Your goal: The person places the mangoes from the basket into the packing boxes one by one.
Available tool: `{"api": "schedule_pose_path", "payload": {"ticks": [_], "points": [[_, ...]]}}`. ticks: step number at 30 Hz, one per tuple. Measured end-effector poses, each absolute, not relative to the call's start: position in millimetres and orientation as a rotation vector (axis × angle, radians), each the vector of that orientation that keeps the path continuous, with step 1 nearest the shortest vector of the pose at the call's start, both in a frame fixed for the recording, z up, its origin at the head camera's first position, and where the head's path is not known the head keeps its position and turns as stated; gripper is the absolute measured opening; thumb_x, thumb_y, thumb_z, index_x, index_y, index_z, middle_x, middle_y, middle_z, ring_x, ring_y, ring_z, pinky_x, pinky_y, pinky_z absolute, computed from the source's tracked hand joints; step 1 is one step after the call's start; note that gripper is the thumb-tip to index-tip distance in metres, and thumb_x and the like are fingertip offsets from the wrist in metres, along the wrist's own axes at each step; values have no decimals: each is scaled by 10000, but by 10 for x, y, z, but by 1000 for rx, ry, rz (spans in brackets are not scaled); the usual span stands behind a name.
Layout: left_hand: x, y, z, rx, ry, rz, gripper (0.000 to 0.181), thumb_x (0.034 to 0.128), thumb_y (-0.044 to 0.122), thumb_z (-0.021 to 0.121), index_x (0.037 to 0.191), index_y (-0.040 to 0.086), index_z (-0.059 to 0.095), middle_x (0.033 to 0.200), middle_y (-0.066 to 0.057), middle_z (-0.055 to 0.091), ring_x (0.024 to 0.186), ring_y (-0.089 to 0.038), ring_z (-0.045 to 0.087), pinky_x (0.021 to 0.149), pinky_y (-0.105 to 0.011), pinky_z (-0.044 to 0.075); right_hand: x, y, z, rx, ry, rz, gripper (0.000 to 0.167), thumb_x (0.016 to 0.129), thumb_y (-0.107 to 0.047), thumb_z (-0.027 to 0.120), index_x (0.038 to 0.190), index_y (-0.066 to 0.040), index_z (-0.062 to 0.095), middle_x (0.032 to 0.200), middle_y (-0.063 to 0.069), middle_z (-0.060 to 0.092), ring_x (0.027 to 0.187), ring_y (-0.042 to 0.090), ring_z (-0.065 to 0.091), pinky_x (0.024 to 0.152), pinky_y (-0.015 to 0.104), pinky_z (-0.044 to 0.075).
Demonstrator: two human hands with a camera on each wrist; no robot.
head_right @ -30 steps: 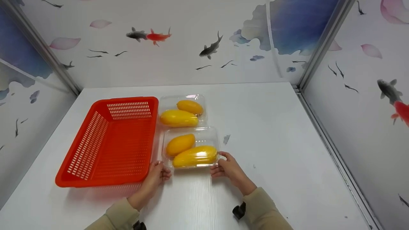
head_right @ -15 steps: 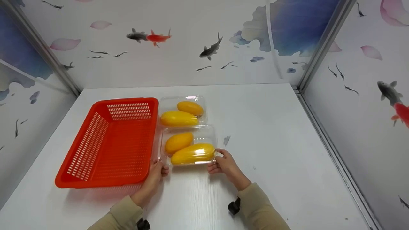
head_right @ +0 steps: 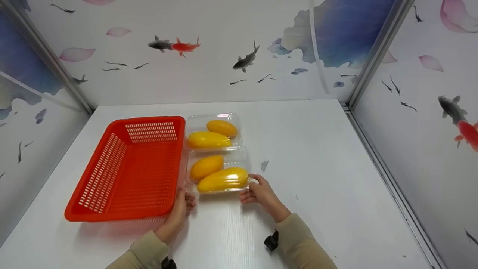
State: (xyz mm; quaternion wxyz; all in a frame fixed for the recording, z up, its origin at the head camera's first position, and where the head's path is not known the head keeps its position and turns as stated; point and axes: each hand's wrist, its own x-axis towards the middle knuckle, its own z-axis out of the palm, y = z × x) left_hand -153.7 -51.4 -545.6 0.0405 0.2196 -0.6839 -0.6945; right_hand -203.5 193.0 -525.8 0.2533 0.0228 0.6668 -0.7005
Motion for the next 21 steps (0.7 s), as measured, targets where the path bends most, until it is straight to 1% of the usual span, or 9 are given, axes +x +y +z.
{"api": "schedule_pose_path", "payload": {"ticks": [4, 7, 10, 11, 12, 14, 16, 18, 21], "points": [[-1523, -534, -5477, 755, -2103, -2093, 418, 964, 394, 379, 955, 13, 551, 819, -150, 638, 585, -175, 576, 544, -279, 495, -2062, 1879, -5272, 64, 1760, -1920, 524, 937, -77, 346, 1410, 6, 136, 801, 65, 648, 669, 160, 653, 695, 323, 550], [-1510, -541, -5468, 758, -2126, -2103, 475, 945, 471, 375, 994, 28, 541, 853, -135, 639, 606, -189, 593, 550, -279, 500, -2078, 1859, -5267, 75, 1752, -1931, 525, 932, -79, 349, 1412, -13, 149, 825, 75, 647, 681, 160, 653, 708, 322, 548], [-1468, -561, -5448, 726, -2198, -2166, 525, 930, 502, 379, 1052, 14, 530, 897, -130, 632, 630, -197, 595, 567, -276, 504, -2079, 1854, -5263, 74, 1756, -1920, 535, 931, -93, 356, 1421, -34, 148, 876, 90, 659, 699, 167, 659, 724, 324, 544], [-1444, -576, -5439, 729, -2248, -2185, 518, 923, 497, 400, 1082, 19, 522, 916, -122, 635, 644, -193, 600, 581, -272, 509, -2077, 1860, -5264, 66, 1760, -1904, 544, 934, -106, 365, 1425, -37, 141, 906, 97, 663, 710, 172, 662, 731, 327, 543], [-1417, -586, -5421, 712, -2294, -2221, 526, 918, 474, 421, 1157, 11, 492, 943, -128, 624, 657, -194, 595, 592, -274, 513, -2072, 1873, -5265, 57, 1768, -1883, 546, 939, -123, 378, 1426, -40, 146, 940, 112, 663, 725, 180, 666, 737, 333, 542], [-1353, -612, -5361, 670, -2437, -2257, 596, 899, 427, 477, 1310, 8, 371, 1016, -132, 598, 700, -198, 590, 625, -287, 521, -2067, 1923, -5259, 7, 1807, -1811, 575, 952, -193, 407, 1431, -29, 135, 1020, 142, 653, 759, 195, 672, 746, 341, 540], [-1279, -643, -5267, 559, -2648, -2231, 716, 873, 379, 534, 1398, -1, 229, 1096, -135, 560, 781, -213, 588, 691, -317, 526, -2074, 1999, -5232, -60, 1876, -1703, 616, 960, -288, 423, 1429, -13, 135, 1094, 176, 625, 797, 212, 670, 753, 348, 539], [-1194, -679, -5131, 334, -2861, -2156, 802, 864, 336, 559, 1433, -14, 115, 1191, -146, 507, 904, -254, 572, 785, -389, 507, -2099, 2092, -5174, -113, 1973, -1586, 658, 957, -373, 420, 1422, 7, 151, 1124, 203, 603, 822, 227, 664, 751, 351, 539], [-1058, -755, -4848, -75, -3058, -2045, 740, 872, 311, 572, 1435, 22, 187, 1283, -163, 455, 1051, -303, 525, 869, -472, 457, -2169, 2237, -5021, -157, 2133, -1423, 676, 957, -436, 385, 1412, 20, 183, 1141, 223, 584, 852, 239, 650, 753, 348, 536]]}}
